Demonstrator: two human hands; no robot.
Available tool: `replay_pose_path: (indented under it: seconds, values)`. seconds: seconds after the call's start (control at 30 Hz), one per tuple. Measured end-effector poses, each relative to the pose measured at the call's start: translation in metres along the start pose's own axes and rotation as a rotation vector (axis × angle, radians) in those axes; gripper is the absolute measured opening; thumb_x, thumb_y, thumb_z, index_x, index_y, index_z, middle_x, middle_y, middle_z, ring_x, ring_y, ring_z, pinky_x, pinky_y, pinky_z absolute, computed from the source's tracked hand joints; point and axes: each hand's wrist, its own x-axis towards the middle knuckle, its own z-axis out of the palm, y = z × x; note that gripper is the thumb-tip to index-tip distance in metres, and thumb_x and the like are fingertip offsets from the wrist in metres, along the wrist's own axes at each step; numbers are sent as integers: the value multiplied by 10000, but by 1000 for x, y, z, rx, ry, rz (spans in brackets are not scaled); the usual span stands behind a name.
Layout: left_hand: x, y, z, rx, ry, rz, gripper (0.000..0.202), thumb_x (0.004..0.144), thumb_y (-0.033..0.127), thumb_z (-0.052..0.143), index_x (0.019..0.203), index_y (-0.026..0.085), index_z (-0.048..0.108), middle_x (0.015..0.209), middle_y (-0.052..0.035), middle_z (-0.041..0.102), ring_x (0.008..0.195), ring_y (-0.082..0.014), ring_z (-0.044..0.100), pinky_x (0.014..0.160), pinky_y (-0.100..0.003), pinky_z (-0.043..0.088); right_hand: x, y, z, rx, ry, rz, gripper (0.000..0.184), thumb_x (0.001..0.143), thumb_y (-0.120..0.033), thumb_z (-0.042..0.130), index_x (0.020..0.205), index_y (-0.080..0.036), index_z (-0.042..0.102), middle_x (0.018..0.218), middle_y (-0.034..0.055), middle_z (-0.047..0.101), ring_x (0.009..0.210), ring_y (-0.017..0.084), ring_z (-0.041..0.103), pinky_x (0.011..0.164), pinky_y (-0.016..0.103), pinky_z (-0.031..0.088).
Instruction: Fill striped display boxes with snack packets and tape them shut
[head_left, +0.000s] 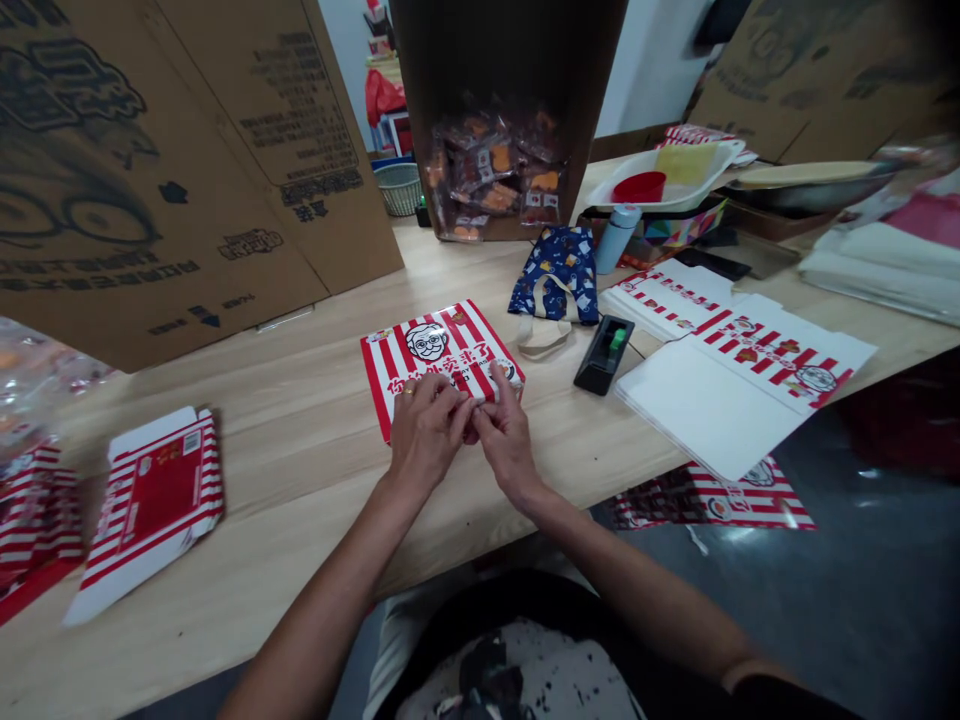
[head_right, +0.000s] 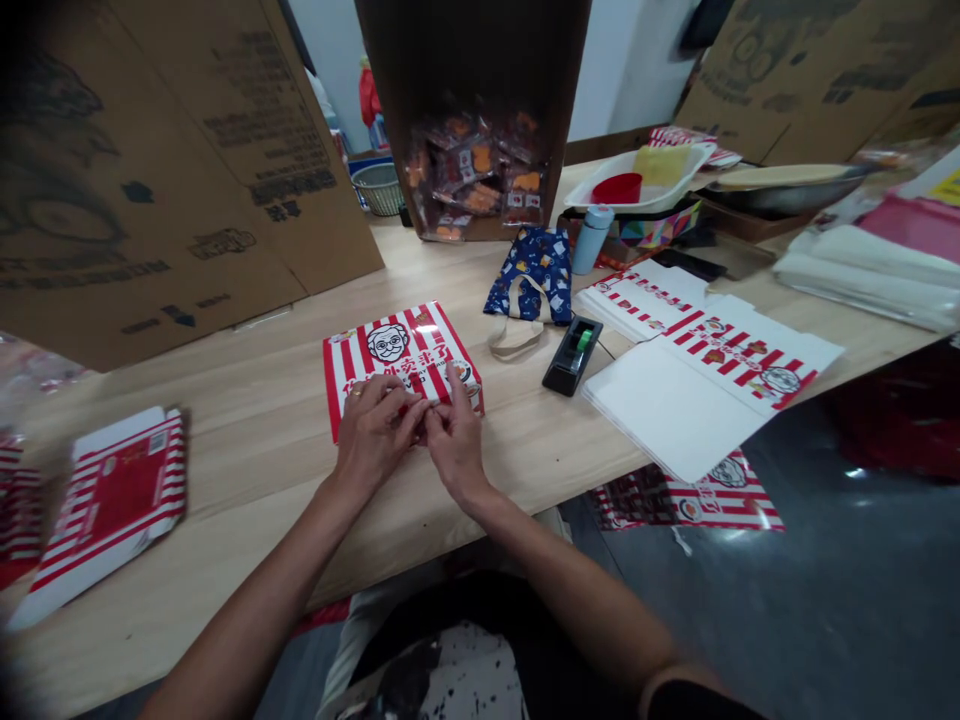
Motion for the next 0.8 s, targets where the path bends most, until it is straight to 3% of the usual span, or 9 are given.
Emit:
replay_pose_path:
  seconds: [0.23, 0.3, 0.37, 0.43, 0.5, 0.57, 0.63, 0.67, 0.8]
  values:
    - [-6, 6, 7, 195, 2, 52, 131, 977, 288, 573, 913, 209, 655, 1070, -100, 680, 950, -267, 578, 801, -426, 475, -23, -3, -18, -79, -120, 64, 907, 864, -288, 575, 1642, -292, 108, 694, -64, 648, 486, 136, 553, 491, 255, 496]
    - [-9, 5, -2, 138, -66, 49, 92, 957, 230, 580, 1021, 209, 643, 1136, -116, 677, 1008, -284, 592, 832, -448, 492, -27, -9, -40, -99, -107, 35, 826, 856, -295, 584, 1607, -268, 241, 718, -53, 674, 473, 129, 540, 483, 253, 479]
    - [-16, -3, -17, -26, -76, 0, 293, 919, 240, 642, 1207, 213, 594, 1247, -126, 648, 1116, -289, 590, 907, -461, 504, -18, -18, -66, -110, -6, -19, 642, 835, -297, 609, 1458, -215, 476, 693, -44, 667, 490, 123, 522, 503, 246, 451]
    - [-25, -17, -32, -228, 68, -186, 509, 876, 348, 715, 1331, 228, 523, 1328, -121, 609, 1196, -272, 576, 977, -445, 499, 4, -27, -88, -109, 95, -43, 459, 814, -307, 618, 1254, -176, 617, 711, -16, 682, 555, 133, 556, 552, 251, 444]
    - [-34, -34, -42, -407, 351, -563, 539, 862, 492, 690, 1304, 226, 534, 1303, -111, 619, 1173, -248, 597, 970, -410, 504, 33, -33, -98, -109, 112, -14, 380, 845, -357, 578, 1156, -158, 668, 810, 35, 727, 691, 161, 632, 636, 265, 455]
    - [-39, -46, -42, -625, 498, -986, 499, 861, 591, 599, 1163, 193, 601, 1168, -109, 671, 1056, -231, 643, 878, -368, 522, 62, -36, -94, -120, 69, 90, 409, 916, -437, 497, 1141, -162, 699, 949, 71, 754, 843, 190, 671, 721, 281, 464]
    - [-42, -50, -34, -881, 387, -1256, 558, 826, 680, 553, 1027, 169, 648, 1037, -112, 703, 936, -229, 667, 762, -334, 523, 84, -34, -79, -98, -19, 222, 452, 965, -505, 451, 1130, -179, 716, 1029, 76, 759, 913, 213, 681, 769, 302, 482]
    - [-43, -49, -29, -992, 278, -1300, 590, 793, 712, 573, 1004, 168, 664, 1011, -112, 714, 902, -233, 673, 720, -326, 518, 92, -32, -70, -70, -70, 282, 447, 968, -523, 468, 1109, -183, 721, 1021, 73, 763, 904, 224, 688, 772, 316, 500]
    - [-45, -35, -13, -1116, 92, -1251, 666, 692, 709, 719, 1091, 175, 702, 1039, -116, 746, 900, -277, 702, 718, -365, 549, 103, -21, -47, 67, -230, 421, 326, 932, -450, 602, 1017, -154, 710, 859, 77, 768, 782, 252, 715, 732, 358, 568]
